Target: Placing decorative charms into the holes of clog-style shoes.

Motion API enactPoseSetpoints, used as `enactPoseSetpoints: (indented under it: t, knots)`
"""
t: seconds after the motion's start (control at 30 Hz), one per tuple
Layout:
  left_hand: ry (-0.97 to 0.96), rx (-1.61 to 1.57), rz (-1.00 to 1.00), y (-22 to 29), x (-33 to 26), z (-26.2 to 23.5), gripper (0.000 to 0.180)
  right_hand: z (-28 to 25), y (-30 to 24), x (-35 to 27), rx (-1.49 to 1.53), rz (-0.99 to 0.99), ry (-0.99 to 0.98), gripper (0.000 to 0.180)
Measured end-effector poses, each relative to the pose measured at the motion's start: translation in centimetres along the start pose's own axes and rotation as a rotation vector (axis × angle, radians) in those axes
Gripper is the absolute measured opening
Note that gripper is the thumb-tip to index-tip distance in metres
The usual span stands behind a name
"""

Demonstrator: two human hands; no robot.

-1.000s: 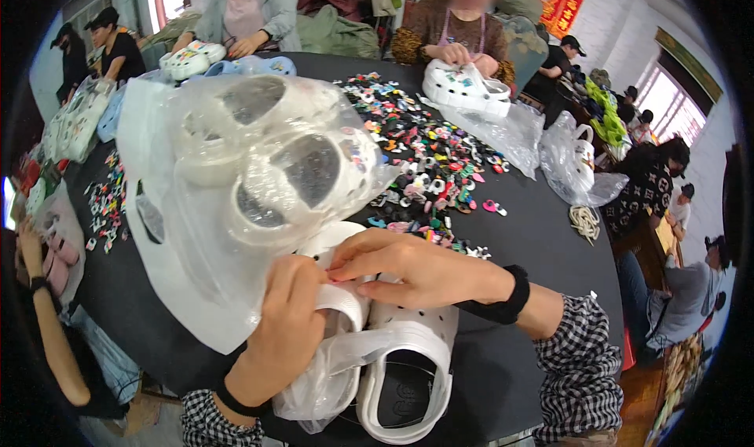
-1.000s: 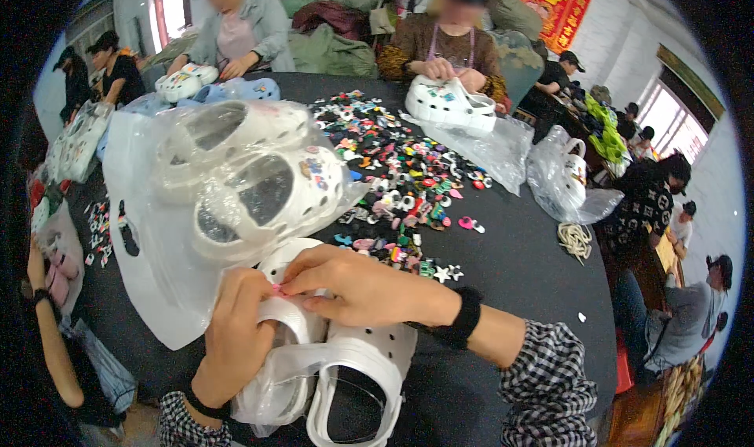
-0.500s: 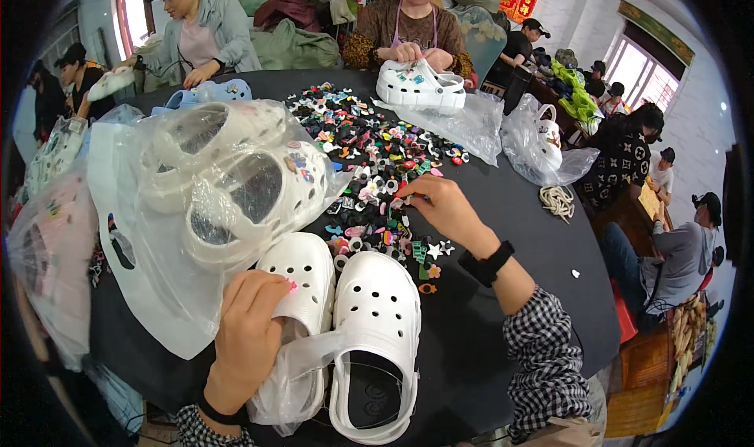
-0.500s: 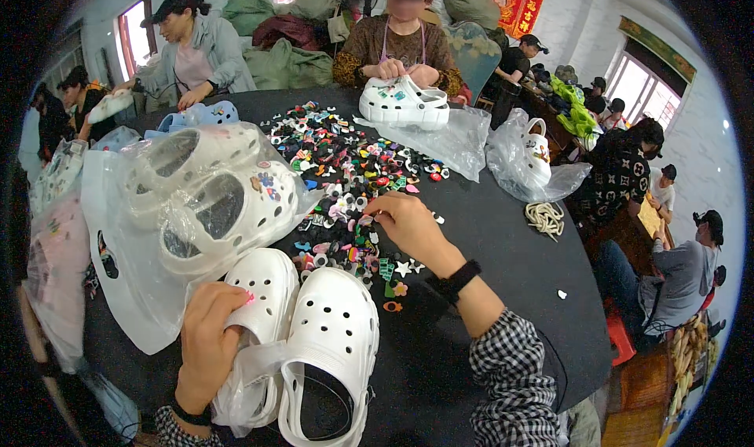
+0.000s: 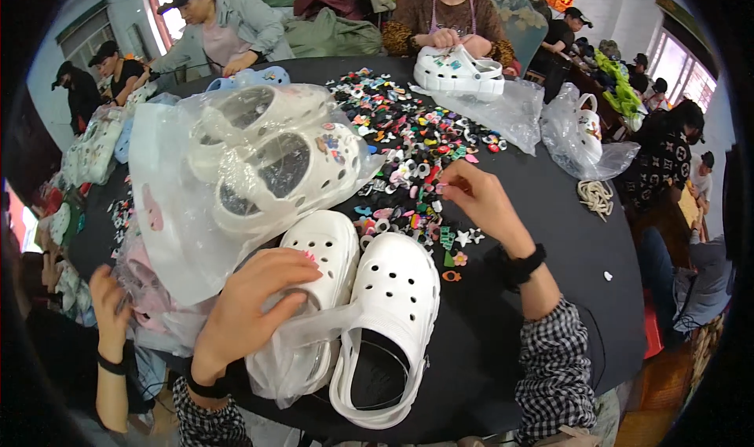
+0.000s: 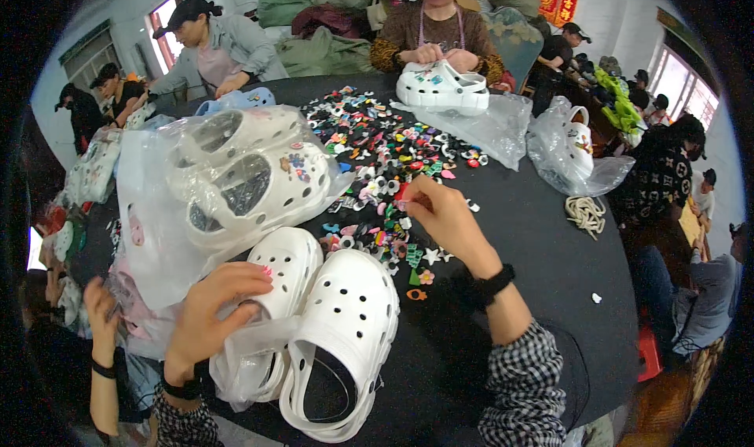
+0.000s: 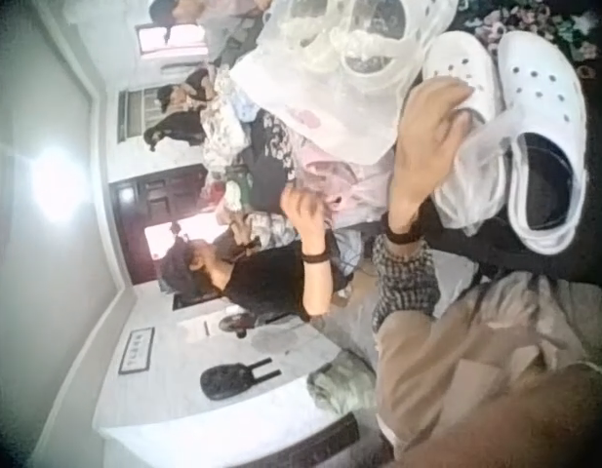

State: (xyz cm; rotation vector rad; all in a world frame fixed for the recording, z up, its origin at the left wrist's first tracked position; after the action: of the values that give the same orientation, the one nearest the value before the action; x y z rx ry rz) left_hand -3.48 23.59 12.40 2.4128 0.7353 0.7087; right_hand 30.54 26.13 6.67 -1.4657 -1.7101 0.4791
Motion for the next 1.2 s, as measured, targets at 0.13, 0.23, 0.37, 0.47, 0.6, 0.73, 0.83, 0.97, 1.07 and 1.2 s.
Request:
enactPoseSetpoints:
  t: [0.13, 0.23, 0.37, 0.47, 0.6, 0.73, 0.83, 0.97, 1.07, 1.2]
  knots:
    - [-0.071, -0.066, -0.022, 2.2, -0.8, -1.4, 0.033, 1.3, -4.5, -1.5, 0.446, 0.038, -0.220, 0.007]
    - [-0.094, 0.030, 0.045, 5.4, -0.6, -0.5, 0.037, 3.4, -7.9, -2.8, 0.522, -0.031, -0.585, 0.010]
    - [-0.167, 0.219, 0.035, 5.8, -2.4, 1.5, 0.036, 4.3, -9.4, -3.7, 0.386, -0.128, -0.697, 0.013]
    - [-0.211, 0.147, -0.044, 4.3, -3.4, 1.4, 0.027, 5.2, -10.0, -3.9, 0.348, -0.162, -0.737, 0.014]
    - [-0.199, 0.178, -0.094, 4.9, -2.6, 1.1, 0.031, 5.9, -10.6, -3.6, 0.302, -0.233, -0.676, 0.014]
    - [-0.153, 0.288, 0.038, 7.8, -0.8, 1.5, 0.041, 5.7, -11.1, -3.6, 0.294, -0.188, -0.681, 0.015]
    - [-0.172, 0.332, 0.131, 8.8, -0.4, 3.5, 0.049, 5.9, -11.2, -3.7, 0.293, -0.183, -0.689, 0.016]
    - [-0.173, 0.676, 0.229, 9.0, -1.5, 5.8, 0.045, 6.2, -11.4, -3.9, 0.260, -0.132, -0.709, 0.016]
    - [-0.161, 0.819, 0.244, 9.6, -1.9, 7.9, 0.042, 6.5, -11.0, -4.1, 0.288, -0.053, -0.724, 0.016]
    - [-0.072, 0.843, 0.097, 10.0, -1.3, 8.7, 0.039, 6.8, -10.0, -4.3, 0.370, 0.026, -0.678, 0.015]
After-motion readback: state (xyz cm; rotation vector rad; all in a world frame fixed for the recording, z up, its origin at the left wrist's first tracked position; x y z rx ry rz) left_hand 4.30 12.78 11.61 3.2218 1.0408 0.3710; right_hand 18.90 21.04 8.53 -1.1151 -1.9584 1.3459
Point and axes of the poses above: each hand's wrist, its own x-axis towards the middle knuckle, its own z-axis out of the palm, y = z × x, the point moved 6 cm from there along x, towards the middle knuckle, and after that the axes turned 4 degrees about -y, right-handed, at the moved point
